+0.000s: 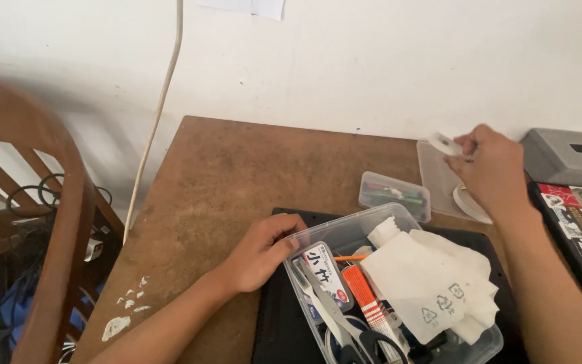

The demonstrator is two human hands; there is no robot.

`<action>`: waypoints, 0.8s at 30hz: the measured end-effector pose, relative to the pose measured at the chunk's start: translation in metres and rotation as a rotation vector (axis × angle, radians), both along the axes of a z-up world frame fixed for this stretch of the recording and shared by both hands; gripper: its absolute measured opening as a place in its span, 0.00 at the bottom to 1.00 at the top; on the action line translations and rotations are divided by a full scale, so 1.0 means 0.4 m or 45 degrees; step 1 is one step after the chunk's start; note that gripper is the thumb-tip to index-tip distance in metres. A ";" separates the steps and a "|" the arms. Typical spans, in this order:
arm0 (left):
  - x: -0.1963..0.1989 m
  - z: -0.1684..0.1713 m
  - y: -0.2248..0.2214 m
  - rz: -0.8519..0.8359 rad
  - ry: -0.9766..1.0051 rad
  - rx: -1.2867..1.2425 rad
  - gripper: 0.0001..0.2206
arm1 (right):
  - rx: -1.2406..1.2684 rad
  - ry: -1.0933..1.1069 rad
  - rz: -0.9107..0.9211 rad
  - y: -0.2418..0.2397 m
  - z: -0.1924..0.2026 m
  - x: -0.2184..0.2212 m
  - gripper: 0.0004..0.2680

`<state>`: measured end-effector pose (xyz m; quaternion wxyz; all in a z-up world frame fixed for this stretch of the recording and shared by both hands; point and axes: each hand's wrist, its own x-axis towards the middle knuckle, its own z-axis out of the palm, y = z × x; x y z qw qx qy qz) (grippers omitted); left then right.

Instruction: Opening, flipping, and searching for parts to repair a laptop on a workbench

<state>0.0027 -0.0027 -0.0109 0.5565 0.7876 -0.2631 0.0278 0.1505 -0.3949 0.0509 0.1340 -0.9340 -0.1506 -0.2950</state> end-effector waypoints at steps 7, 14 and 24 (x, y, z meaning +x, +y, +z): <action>0.001 0.005 -0.001 -0.017 -0.063 -0.003 0.12 | -0.095 0.258 -0.178 -0.140 -0.210 0.142 0.16; 0.005 -0.006 -0.005 0.021 0.002 0.008 0.11 | 0.455 0.296 -0.056 0.163 0.124 -0.180 0.20; -0.004 0.004 -0.005 0.063 0.069 -0.047 0.13 | -0.290 1.163 0.330 0.449 0.107 -0.382 0.21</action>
